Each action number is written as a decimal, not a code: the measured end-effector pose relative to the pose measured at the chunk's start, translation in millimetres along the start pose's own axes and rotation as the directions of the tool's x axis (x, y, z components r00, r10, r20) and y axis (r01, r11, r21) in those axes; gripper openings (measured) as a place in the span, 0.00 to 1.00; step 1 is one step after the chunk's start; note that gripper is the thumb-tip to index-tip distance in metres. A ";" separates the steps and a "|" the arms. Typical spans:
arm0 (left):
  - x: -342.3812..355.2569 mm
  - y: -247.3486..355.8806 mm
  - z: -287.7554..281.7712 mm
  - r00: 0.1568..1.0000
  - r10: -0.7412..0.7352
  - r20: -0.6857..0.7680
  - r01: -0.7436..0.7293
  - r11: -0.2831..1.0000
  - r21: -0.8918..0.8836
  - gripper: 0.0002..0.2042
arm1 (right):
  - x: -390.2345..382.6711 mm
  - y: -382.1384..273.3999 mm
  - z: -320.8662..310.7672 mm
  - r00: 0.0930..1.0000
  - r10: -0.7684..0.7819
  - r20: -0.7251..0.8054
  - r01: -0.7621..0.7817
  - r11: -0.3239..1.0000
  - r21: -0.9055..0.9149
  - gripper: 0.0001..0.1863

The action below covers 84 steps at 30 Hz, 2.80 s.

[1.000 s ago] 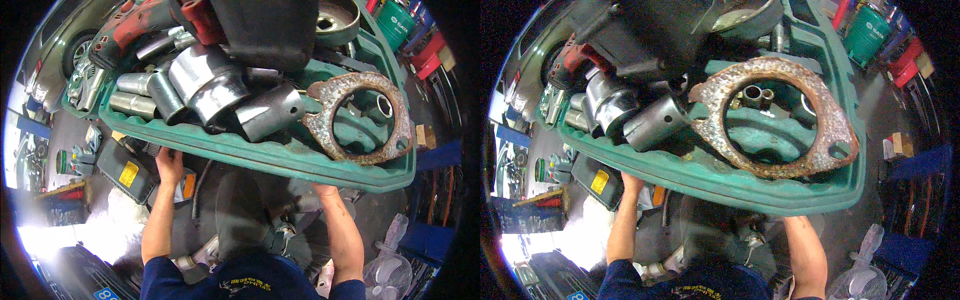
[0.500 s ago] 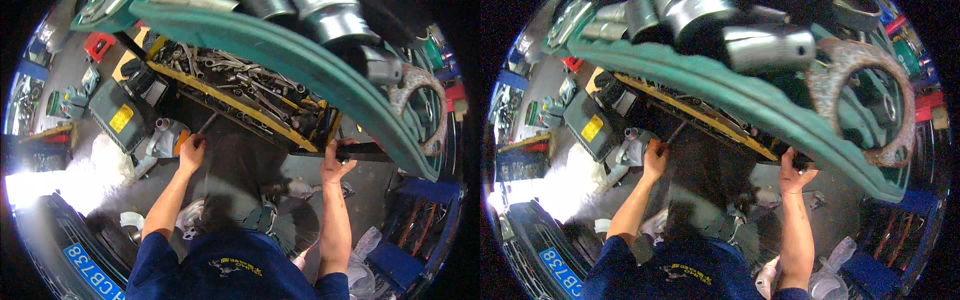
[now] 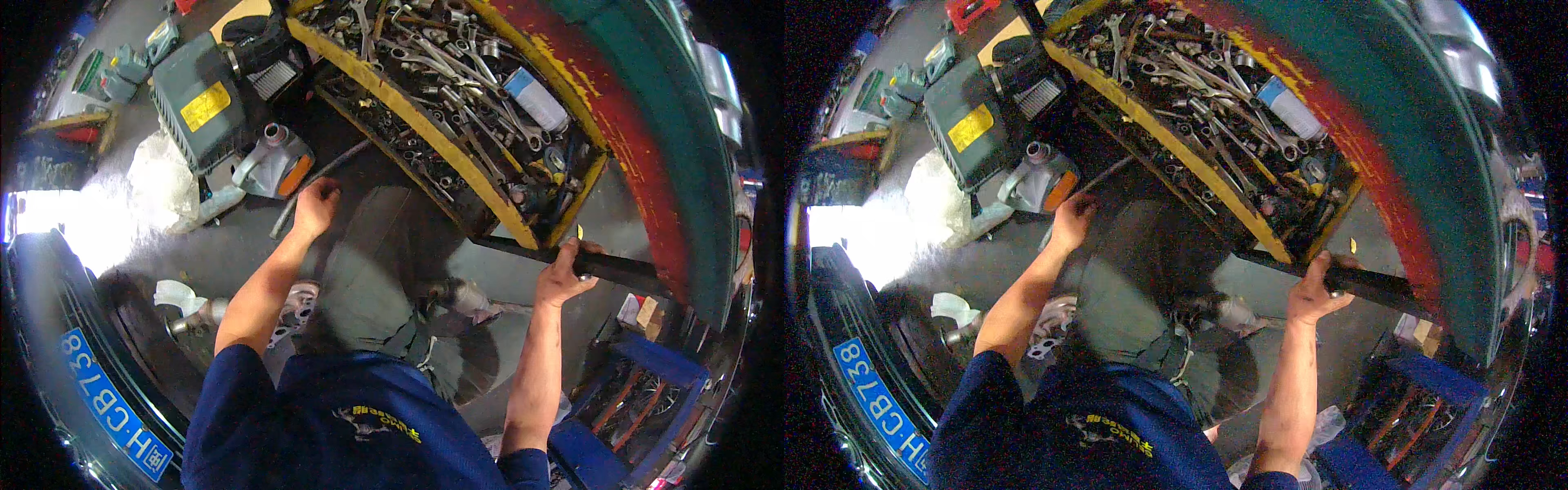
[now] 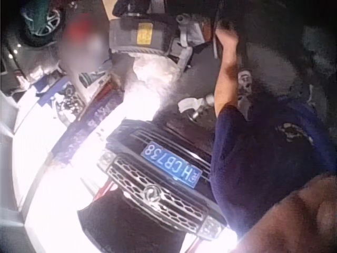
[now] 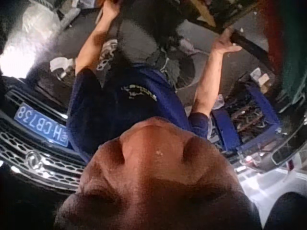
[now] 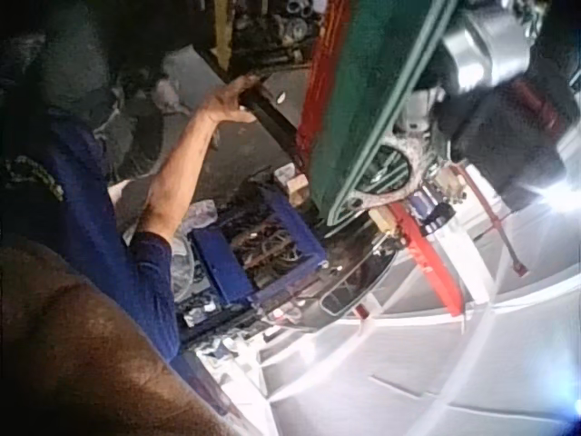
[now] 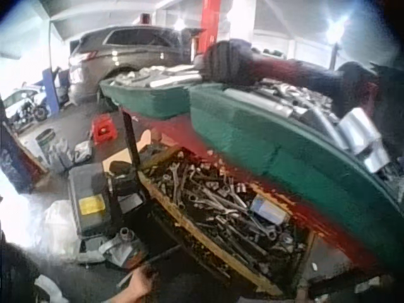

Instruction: The person walks through a garage, then squats to remove a bolt from a metal bar under a car. They then sit on the floor and use a wrench to loosen a bolt on an exhaust pipe, removing the bolt and placing it in a tool tray.

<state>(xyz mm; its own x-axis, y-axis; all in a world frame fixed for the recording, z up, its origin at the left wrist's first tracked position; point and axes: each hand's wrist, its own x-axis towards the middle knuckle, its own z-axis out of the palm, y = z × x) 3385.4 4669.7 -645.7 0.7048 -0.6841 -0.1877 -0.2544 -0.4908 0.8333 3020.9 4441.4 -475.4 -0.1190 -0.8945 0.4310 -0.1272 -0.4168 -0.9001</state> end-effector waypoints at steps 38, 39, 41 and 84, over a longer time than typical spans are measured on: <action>-21.6 -73.6 26.5 0.954 -0.299 0.030 0.299 0.940 -0.166 0.12 | 15.0 10.0 -23.5 0.965 -0.200 0.168 0.245 0.916 -0.319 0.06; -17.9 -70.5 30.0 0.949 -0.309 0.070 0.316 0.928 -0.198 0.11 | 16.3 10.0 -25.6 0.960 -0.208 0.189 0.264 0.896 -0.357 0.06; -2.4 -60.2 41.1 0.986 -0.165 0.030 0.167 0.966 -0.195 0.12 | 16.4 9.6 -27.2 0.973 -0.161 0.166 0.207 0.924 -0.321 0.06; 256.2 30.4 174.6 0.918 0.155 0.364 -0.355 0.729 0.585 0.11 | 10.4 4.5 -17.6 0.890 -0.359 0.280 0.455 0.679 -0.576 0.07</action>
<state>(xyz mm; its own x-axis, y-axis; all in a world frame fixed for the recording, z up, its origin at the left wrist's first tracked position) 3442.6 4385.3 -759.2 0.3668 -0.9007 -0.2330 -0.8232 -0.4309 0.3696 3001.8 4433.1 -473.7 0.2159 -0.6922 0.6887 -0.7075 -0.5970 -0.3783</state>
